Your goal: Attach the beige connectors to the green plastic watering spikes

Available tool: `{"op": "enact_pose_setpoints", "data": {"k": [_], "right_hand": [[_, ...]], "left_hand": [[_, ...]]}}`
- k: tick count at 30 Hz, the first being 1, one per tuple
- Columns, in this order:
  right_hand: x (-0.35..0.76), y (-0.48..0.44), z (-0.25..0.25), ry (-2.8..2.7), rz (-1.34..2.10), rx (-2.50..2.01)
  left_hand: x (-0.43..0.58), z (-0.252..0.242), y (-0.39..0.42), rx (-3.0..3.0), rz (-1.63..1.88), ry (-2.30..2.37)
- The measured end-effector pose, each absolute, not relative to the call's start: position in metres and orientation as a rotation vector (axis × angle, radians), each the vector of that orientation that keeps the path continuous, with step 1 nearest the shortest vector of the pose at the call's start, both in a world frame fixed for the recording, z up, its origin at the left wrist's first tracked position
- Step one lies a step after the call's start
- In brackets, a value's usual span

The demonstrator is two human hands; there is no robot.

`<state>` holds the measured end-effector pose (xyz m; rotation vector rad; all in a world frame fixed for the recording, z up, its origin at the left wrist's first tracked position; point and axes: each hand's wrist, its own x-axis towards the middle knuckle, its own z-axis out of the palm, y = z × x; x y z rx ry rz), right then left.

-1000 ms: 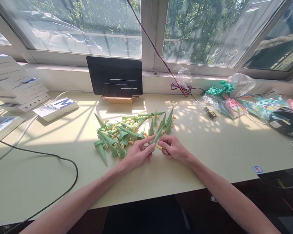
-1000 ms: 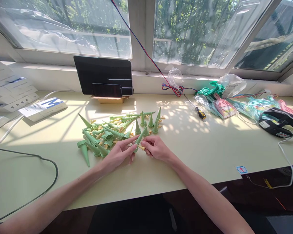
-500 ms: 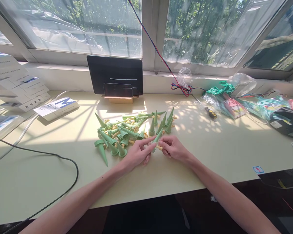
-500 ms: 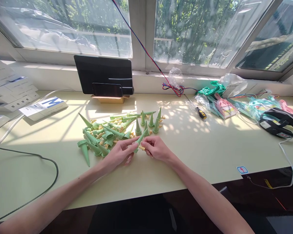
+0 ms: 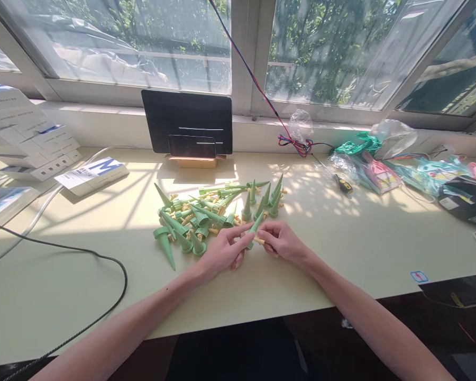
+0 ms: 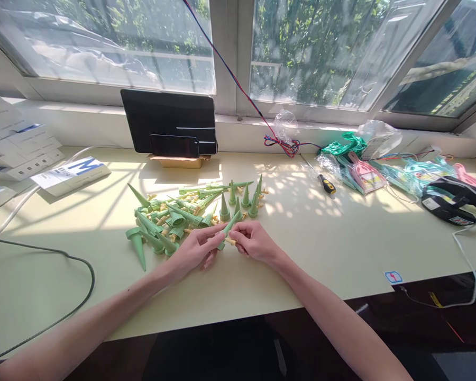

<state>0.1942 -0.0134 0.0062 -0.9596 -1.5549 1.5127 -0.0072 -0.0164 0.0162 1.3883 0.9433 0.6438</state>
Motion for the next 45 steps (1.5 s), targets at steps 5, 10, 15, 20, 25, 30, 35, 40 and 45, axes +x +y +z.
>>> {"op": "enact_pose_setpoints", "data": {"k": [5,10,15,20,25,30,35,40,45], "right_hand": [[0.1942,-0.0128,0.0079,-1.556,1.503,-0.991],[0.1929,-0.0130,0.0088,-1.545,1.521,-0.947],[0.1930,-0.0140,0.0083,-1.566,1.501,-0.971],[0.1952,-0.0135,0.0072,-1.569,1.495,-1.004],[0.1950,-0.0132,0.0080,-1.558,1.514,-0.993],[0.1934,-0.0141,0.0092,-1.582,1.510,-0.981],[0.1946,-0.0128,0.0076,-1.578,1.487,-1.027],[0.1950,-0.0120,0.0066,-1.560,1.508,-1.050],[0.1937,-0.0125,0.0083,-1.566,1.519,-1.002]], "left_hand": [[-0.0066,0.0134,-0.0148,1.357,0.728,0.896],[-0.0070,0.0160,-0.0162,1.407,0.643,0.938],[-0.0061,0.0175,-0.0170,1.382,0.644,0.950],[-0.0059,0.0149,-0.0151,1.343,0.696,0.923],[-0.0071,0.0147,-0.0149,1.383,0.677,0.960],[-0.0074,0.0171,-0.0159,1.418,0.629,0.989],[-0.0064,0.0128,-0.0143,1.355,0.688,0.951],[-0.0067,0.0110,-0.0138,1.364,0.717,0.911],[-0.0067,0.0159,-0.0152,1.400,0.655,0.995]]}}
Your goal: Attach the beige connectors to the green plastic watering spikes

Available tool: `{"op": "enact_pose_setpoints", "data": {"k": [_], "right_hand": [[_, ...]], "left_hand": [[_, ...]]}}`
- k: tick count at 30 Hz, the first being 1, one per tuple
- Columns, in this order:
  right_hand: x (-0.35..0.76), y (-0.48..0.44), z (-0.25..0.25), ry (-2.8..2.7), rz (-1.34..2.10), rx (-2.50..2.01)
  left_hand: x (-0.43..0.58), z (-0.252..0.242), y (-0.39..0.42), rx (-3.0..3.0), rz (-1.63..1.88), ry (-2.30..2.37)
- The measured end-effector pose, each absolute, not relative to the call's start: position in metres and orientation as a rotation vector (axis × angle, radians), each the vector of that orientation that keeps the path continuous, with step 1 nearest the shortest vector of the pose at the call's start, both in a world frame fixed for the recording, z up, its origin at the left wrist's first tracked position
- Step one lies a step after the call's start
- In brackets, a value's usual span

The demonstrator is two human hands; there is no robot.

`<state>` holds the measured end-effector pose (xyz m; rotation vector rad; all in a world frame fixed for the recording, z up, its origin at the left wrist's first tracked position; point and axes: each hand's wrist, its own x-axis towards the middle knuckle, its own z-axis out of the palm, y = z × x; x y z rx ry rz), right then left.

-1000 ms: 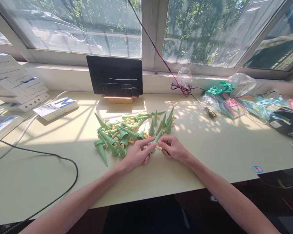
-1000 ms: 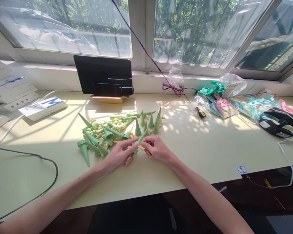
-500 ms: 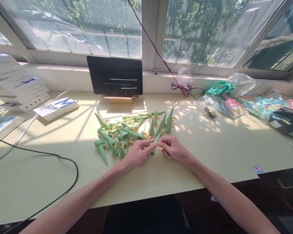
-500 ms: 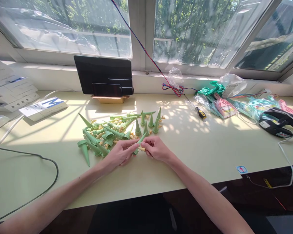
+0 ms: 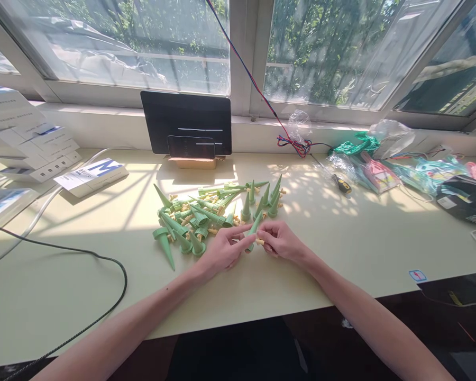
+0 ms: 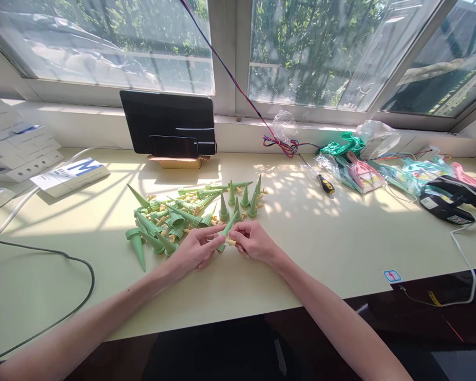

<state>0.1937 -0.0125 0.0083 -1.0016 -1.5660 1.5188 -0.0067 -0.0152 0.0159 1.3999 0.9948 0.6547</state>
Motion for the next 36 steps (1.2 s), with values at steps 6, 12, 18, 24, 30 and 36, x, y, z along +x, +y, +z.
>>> {"op": "enact_pose_setpoints", "data": {"k": [6,12,18,24,30,36], "right_hand": [[0.194,-0.012,0.007,-1.582,1.503,-0.999],[0.195,-0.012,0.007,-1.546,1.524,-1.018],[0.193,-0.012,0.006,-1.540,1.550,-0.973],[0.193,-0.013,0.007,-1.548,1.523,-1.017],[0.193,-0.013,0.009,-1.521,1.544,-1.010],[0.192,-0.014,0.008,-1.577,1.532,-1.000]], "left_hand": [[-0.006,0.014,-0.015,1.389,0.679,0.971],[-0.007,0.009,-0.013,1.358,0.710,0.928],[-0.006,0.018,-0.015,1.379,0.664,0.983],[-0.006,0.013,-0.013,1.329,0.704,0.938],[-0.007,0.011,-0.013,1.364,0.712,0.930],[-0.005,0.021,-0.015,1.423,0.651,0.952]]}}
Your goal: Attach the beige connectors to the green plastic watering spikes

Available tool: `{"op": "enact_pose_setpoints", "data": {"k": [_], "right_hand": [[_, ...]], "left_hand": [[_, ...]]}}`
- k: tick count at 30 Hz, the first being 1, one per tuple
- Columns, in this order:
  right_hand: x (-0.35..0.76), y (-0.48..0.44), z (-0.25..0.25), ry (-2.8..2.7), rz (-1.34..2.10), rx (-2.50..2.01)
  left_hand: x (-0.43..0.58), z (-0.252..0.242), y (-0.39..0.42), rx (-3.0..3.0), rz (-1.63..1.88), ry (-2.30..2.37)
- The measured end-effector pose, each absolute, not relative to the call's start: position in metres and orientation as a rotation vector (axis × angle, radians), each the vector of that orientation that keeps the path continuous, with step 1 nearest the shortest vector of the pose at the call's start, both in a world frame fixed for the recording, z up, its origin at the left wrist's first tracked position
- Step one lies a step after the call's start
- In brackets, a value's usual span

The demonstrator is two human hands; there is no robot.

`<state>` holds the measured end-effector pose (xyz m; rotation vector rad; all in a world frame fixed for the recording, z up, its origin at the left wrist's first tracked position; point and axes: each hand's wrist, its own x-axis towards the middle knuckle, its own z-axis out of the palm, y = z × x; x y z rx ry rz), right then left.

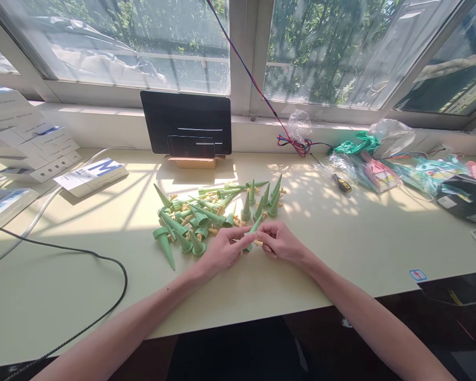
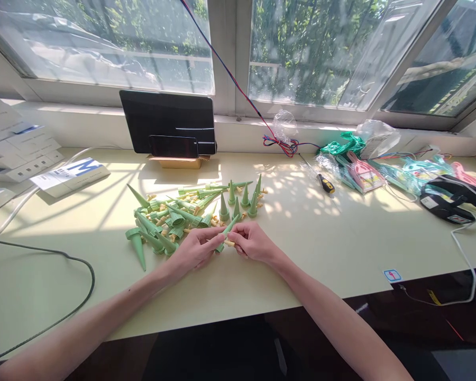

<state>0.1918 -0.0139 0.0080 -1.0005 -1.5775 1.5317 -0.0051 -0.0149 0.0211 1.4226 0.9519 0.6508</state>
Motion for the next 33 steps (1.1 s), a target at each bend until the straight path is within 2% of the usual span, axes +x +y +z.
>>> {"op": "enact_pose_setpoints", "data": {"k": [33], "right_hand": [[0.191,-0.014,0.009,-1.569,1.521,-1.026]], "left_hand": [[-0.005,0.012,-0.012,1.470,0.728,1.035]]}}
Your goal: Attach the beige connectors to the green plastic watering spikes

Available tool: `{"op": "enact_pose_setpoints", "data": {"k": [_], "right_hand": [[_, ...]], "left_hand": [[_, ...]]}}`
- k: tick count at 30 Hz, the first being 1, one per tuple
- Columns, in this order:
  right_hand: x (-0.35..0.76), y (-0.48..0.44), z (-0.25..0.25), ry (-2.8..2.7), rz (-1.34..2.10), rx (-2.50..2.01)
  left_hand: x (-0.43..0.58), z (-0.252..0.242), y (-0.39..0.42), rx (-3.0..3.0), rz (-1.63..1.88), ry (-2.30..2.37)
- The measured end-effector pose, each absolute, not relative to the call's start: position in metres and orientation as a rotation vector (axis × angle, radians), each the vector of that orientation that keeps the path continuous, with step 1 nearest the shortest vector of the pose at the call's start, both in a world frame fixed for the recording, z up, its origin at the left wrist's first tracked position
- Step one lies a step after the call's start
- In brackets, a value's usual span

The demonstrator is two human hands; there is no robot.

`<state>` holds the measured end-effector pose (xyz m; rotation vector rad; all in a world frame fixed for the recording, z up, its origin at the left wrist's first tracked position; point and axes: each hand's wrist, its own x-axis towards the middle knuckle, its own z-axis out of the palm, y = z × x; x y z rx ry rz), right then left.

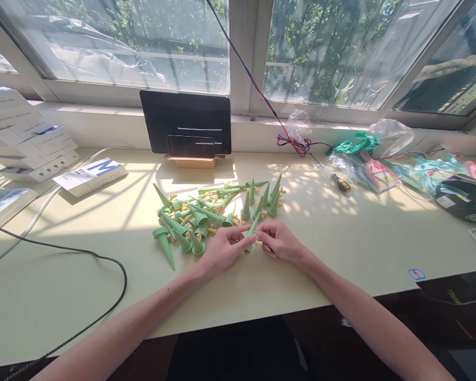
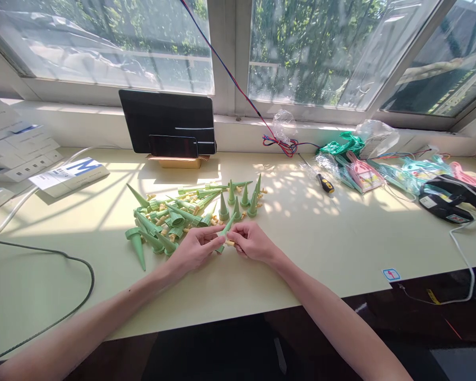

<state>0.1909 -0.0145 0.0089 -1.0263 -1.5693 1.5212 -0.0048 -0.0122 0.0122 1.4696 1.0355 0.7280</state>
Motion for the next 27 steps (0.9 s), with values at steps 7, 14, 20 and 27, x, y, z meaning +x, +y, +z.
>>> {"op": "enact_pose_setpoints", "data": {"k": [7,14,20,27], "right_hand": [[0.1908,-0.0125,0.0081,-1.525,1.541,-1.007],[0.1913,-0.0128,0.0076,-1.572,1.505,-1.027],[0.1899,-0.0122,0.0062,-1.523,1.528,-1.024],[0.1921,-0.0107,0.0108,-1.524,1.497,-1.010]], "left_hand": [[-0.0048,0.0070,-0.0125,1.352,0.742,0.974],[-0.0043,0.0097,-0.0122,1.418,0.750,1.015],[-0.0035,0.0068,-0.0127,1.348,0.774,0.963],[-0.0049,0.0102,-0.0133,1.453,0.681,1.054]]}}
